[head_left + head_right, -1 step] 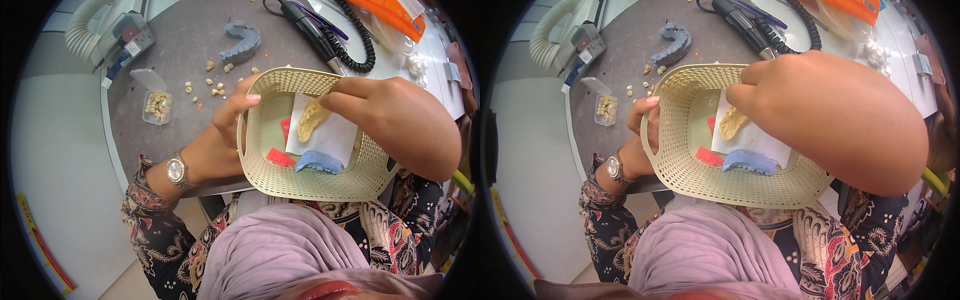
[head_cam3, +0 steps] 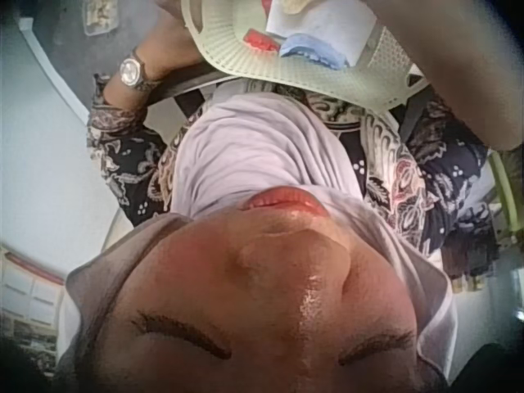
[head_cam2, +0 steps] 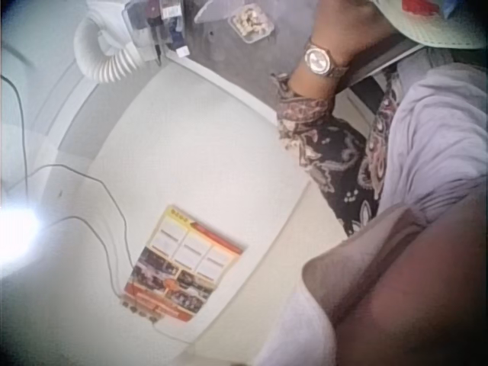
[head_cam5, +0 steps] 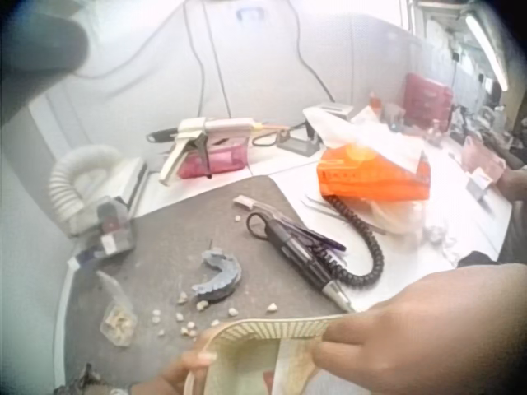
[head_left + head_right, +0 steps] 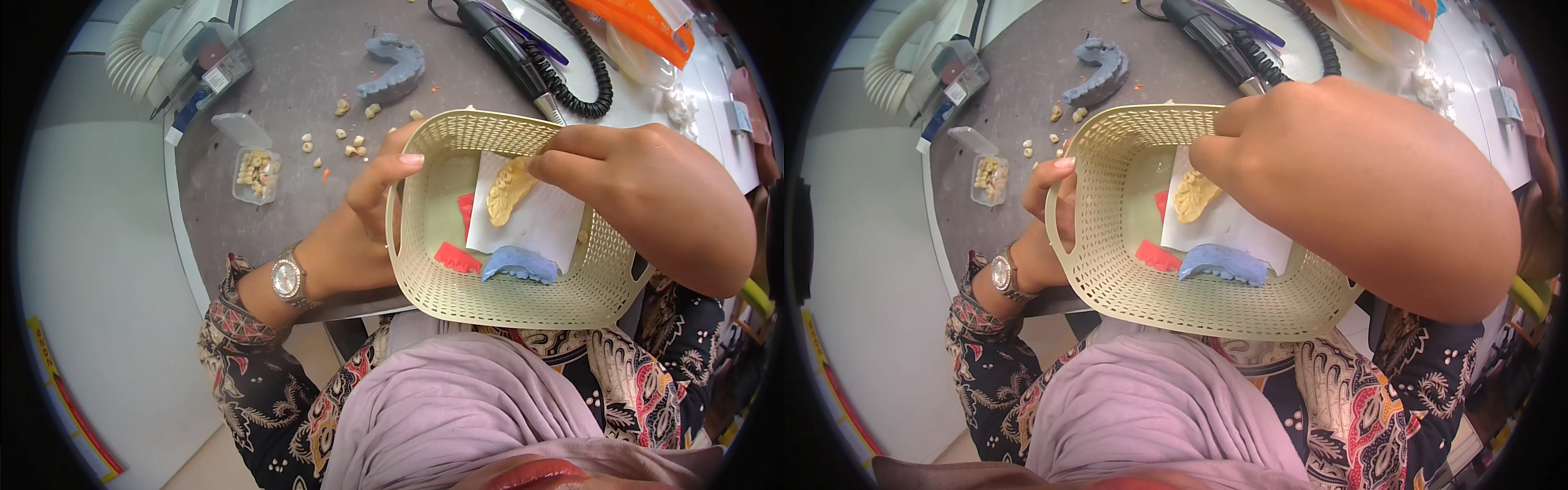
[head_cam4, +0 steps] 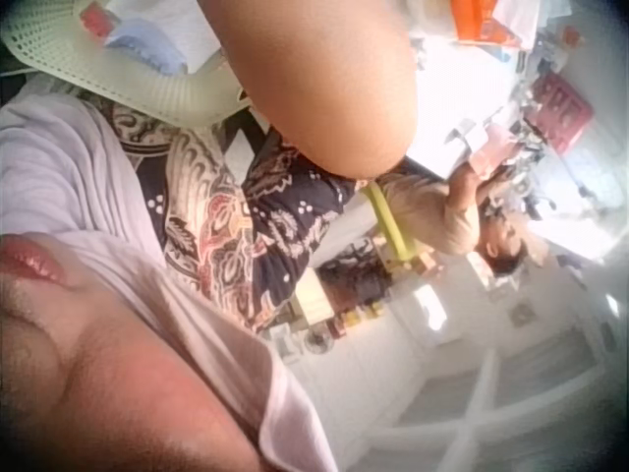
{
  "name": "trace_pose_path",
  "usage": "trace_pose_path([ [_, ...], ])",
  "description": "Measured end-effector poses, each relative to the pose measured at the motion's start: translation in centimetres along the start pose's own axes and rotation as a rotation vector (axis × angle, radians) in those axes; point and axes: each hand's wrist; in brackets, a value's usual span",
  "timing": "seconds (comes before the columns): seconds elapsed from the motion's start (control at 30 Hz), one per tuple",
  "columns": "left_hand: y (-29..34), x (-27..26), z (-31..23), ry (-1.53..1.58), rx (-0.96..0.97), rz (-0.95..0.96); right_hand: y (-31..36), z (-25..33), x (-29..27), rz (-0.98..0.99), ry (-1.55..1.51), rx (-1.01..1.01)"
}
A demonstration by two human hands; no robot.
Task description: The person uses a rotary tool to grind and shape individual artificial teeth, then cleans them with a toothbrush. They place the prepared teeth into a yellow denture base and fit it against a blue dental cast to check the alignment.
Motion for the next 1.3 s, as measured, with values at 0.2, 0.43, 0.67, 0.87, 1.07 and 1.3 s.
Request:
trace_pose_path([
  [0.2,-0.6,-0.2,0.8,0.008,0.035,0.012,0.3,0.0,-0.1,0.08,0.091,0.103],
  [0.43,-1.4,-0.5,-0.2,-0.068,0.022,-0.078,0.3,-0.4,0.2,0.091,0.128,0.098],
  [0.67,-1.6,-0.5,-0.1,-0.046,0.055,-0.089,-0.5,-0.4,0.5,0.089,0.13,0.048],
  [0.87,-0.8,0.1,0.9,0.041,0.029,-0.134,-1.9,-0.2,1.3,-0.228,0.034,-0.045],
  [1.07,-3.0,-0.8,0.8,-0.015,0.292,-0.267,-2.3,-0.2,1.7,-0.169,0.034,0.003],
  [1.3,-2.7,-1.8,-0.4,-0.077,0.231,-0.216,-0.7,0.0,0.7,0.015,0.098,0.112],
])
Point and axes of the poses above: each hand's wrist, its own y-axis away from the middle knuckle, its own x-axis out of the palm, z = x × y, and after that the axes turned 11 degrees about z, right-handed
